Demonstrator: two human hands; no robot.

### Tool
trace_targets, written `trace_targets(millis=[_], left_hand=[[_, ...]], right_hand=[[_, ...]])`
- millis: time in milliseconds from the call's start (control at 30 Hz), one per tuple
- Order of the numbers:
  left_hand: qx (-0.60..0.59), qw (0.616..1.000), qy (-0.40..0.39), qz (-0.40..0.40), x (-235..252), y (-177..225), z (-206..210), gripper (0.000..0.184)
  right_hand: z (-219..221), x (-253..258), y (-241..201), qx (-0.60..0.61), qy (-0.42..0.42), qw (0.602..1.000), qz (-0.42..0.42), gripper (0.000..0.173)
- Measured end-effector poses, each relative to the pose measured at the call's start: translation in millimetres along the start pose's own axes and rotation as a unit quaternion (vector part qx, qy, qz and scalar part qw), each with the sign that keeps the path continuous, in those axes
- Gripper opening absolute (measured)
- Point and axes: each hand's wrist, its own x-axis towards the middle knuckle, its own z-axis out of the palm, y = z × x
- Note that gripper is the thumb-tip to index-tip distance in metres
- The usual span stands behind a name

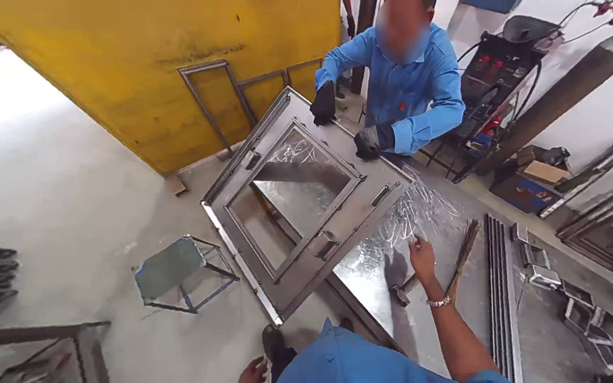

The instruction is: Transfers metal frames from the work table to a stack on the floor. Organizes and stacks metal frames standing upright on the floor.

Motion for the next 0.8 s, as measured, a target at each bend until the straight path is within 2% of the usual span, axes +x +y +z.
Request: trace_targets(millis=[67, 133, 200, 300, 400, 467, 533, 600, 800], left_hand=[[0.014, 0.999, -0.008, -0.043, 22.4, -14.8, 16.1, 0.045], [0.021, 0.999, -0.002, -0.048, 19.2, -8.2, 25.9, 0.042], [0.019, 0.998, 0.004, -0.059, 7.8, -13.8, 29.7, 0.041], [-0.013, 0.992, 0.024, -0.122, -11.8, -42.4, 19.9, 0.044], [-0.041, 0.983, 0.063, -0.17, -27.5, -84.6, 12.0, 0.047], [-0.06, 0.974, 0.095, -0.197, -48.6, -109.1, 8.2, 0.047], [-0.091, 0.963, 0.129, -0.22, -70.6, -125.6, 6.9, 0.047], [-0.112, 0.953, 0.135, -0.245, -91.9, -138.4, 13.2, 0.045], [-0.133, 0.945, 0.116, -0.275, -123.6, -170.8, 41.0, 0.042]], right_hand=[[-20.4, 32.5, -41.9, 0.054, 0.051, 0.995, -0.065, 0.052], [-39.8, 61.6, -86.3, 0.011, 0.069, 0.989, -0.128, 0.058], [-52.4, 85.8, -131.5, -0.102, 0.002, 0.982, -0.161, 0.067], [-30.4, 113.6, -177.0, -0.232, -0.161, 0.944, -0.172, 0.077], [12.2, 133.6, -188.4, -0.305, -0.267, 0.897, -0.174, 0.081], [37.9, 124.4, -190.5, -0.302, -0.302, 0.883, -0.195, 0.07], [57.7, 106.6, -201.3, -0.311, -0.309, 0.867, -0.236, 0.06], [69.0, 93.6, -192.5, -0.316, -0.32, 0.855, -0.259, 0.058], [104.2, 61.3, -197.4, -0.306, -0.296, 0.857, -0.288, 0.053]])
